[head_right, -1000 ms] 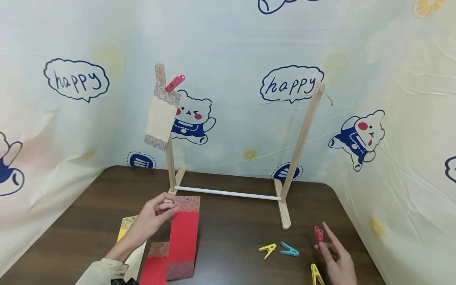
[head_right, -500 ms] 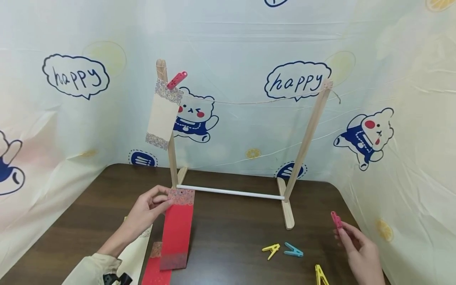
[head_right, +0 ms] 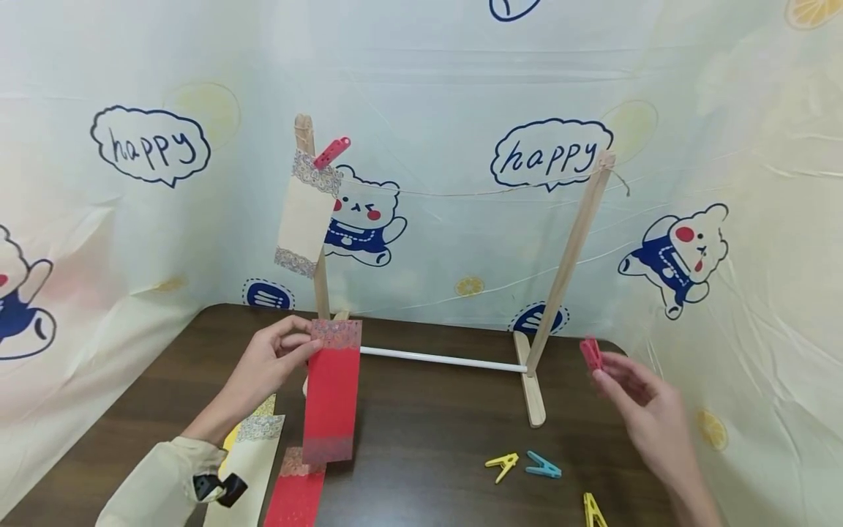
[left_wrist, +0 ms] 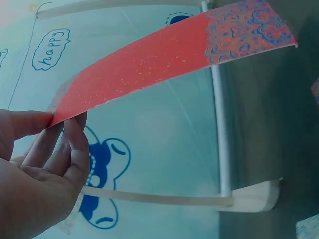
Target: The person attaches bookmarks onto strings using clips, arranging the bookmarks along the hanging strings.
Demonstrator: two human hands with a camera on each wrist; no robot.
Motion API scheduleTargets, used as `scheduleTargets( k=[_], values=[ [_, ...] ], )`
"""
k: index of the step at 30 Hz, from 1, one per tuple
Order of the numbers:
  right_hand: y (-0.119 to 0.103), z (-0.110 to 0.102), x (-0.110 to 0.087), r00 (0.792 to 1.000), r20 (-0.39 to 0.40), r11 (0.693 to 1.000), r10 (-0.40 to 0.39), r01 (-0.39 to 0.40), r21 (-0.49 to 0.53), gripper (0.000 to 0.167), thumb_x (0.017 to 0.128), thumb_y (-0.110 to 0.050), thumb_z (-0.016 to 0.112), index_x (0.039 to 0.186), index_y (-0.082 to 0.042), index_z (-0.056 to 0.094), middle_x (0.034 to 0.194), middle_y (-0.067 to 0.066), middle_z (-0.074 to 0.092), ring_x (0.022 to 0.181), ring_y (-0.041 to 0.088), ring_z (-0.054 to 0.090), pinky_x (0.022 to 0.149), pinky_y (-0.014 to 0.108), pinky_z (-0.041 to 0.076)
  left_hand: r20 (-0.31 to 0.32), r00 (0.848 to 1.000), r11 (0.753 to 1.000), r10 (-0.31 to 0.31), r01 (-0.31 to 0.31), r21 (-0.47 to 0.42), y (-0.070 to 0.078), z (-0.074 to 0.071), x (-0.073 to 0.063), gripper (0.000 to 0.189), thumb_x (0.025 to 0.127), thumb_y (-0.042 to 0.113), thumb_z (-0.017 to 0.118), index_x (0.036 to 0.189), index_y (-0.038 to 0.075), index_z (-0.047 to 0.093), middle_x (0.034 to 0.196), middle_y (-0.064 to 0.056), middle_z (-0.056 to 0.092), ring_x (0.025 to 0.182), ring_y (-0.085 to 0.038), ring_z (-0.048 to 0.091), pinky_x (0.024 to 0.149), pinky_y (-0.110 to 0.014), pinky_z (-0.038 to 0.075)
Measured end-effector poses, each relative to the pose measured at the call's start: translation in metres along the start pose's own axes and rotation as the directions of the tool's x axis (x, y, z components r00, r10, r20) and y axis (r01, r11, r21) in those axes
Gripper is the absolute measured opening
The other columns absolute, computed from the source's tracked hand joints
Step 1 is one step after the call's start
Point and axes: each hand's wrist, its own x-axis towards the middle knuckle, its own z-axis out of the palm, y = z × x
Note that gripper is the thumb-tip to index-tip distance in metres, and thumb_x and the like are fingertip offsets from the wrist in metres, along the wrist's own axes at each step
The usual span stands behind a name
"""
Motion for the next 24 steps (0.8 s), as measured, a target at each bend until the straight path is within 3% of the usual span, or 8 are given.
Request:
scheduleTargets(
  k=[3, 6, 8, 15, 20, 24],
  values=[
    [-0.013, -0.004, 0.018, 0.993, 0.044, 0.986, -0.111, 0.104, 0.129, 0.029, 0.099, -0.001, 0.059, 0.127, 0.005, 0.06, 0.099, -0.004, 0.073, 0.082, 0.009, 0.069, 0.075, 0.016, 0.054, -0.024, 1.0, 1.0, 0.019, -0.019, -0.002, 0.006, -0.007, 0.003, 0.025, 0.097, 0.013, 0.066, 0.116, -0.001, 0.058, 0.102, -0.014, 0.074, 0.081, -0.018, 0.069, 0.076, -0.028, 0.058],
    [-0.026, -0.009, 0.038, 0.975, 0.087, 0.947, -0.202, 0.172, 0.273, 0.029, 0.098, 0.007, 0.055, 0.126, 0.008, 0.058, 0.101, 0.0, 0.072, 0.084, 0.01, 0.068, 0.077, 0.017, 0.055, -0.057, 0.998, 0.999, 0.036, -0.036, 0.009, 0.011, -0.015, 0.005, 0.024, 0.097, 0.014, 0.066, 0.115, -0.001, 0.059, 0.103, -0.014, 0.074, 0.084, -0.017, 0.068, 0.076, -0.023, 0.056],
    [-0.035, -0.011, 0.049, 0.966, 0.11, 0.933, -0.236, 0.194, 0.302, 0.028, 0.098, 0.007, 0.055, 0.125, 0.008, 0.058, 0.103, 0.001, 0.072, 0.087, 0.01, 0.069, 0.078, 0.017, 0.055, -0.07, 0.996, 0.999, 0.047, -0.046, 0.022, 0.015, -0.019, 0.007, 0.023, 0.098, 0.016, 0.065, 0.114, 0.0, 0.059, 0.102, -0.014, 0.074, 0.084, -0.017, 0.067, 0.075, -0.023, 0.055],
    [-0.078, -0.002, 0.078, 0.964, 0.137, 0.958, -0.23, 0.199, 0.207, 0.03, 0.098, -0.004, 0.06, 0.127, 0.0, 0.054, 0.105, 0.003, 0.074, 0.09, 0.013, 0.072, 0.082, 0.017, 0.054, -0.089, 0.993, 0.997, 0.072, -0.068, 0.045, 0.024, -0.03, 0.015, 0.022, 0.099, 0.018, 0.063, 0.114, 0.002, 0.057, 0.099, -0.012, 0.074, 0.082, -0.02, 0.065, 0.074, -0.026, 0.056],
    [-0.106, 0.011, 0.098, 0.945, 0.166, 0.935, -0.28, 0.23, 0.269, 0.045, 0.098, -0.004, 0.061, 0.14, -0.008, 0.047, 0.1, 0.008, 0.075, 0.085, 0.018, 0.073, 0.084, 0.019, 0.054, -0.1, 0.993, 0.996, 0.065, -0.059, 0.06, 0.029, -0.034, 0.024, 0.023, 0.099, 0.021, 0.063, 0.114, 0.004, 0.057, 0.098, -0.01, 0.074, 0.08, -0.022, 0.063, 0.069, -0.025, 0.051],
    [-0.123, 0.02, 0.109, 0.937, 0.17, 0.94, -0.306, 0.268, 0.212, 0.038, 0.099, -0.01, 0.061, 0.136, -0.013, 0.049, 0.1, 0.007, 0.075, 0.085, 0.019, 0.073, 0.085, 0.019, 0.054, -0.108, 0.992, 0.996, 0.067, -0.059, 0.071, 0.034, -0.038, 0.032, 0.023, 0.099, 0.022, 0.063, 0.113, 0.005, 0.057, 0.097, -0.01, 0.074, 0.079, -0.023, 0.062, 0.068, -0.025, 0.049]
  ],
)
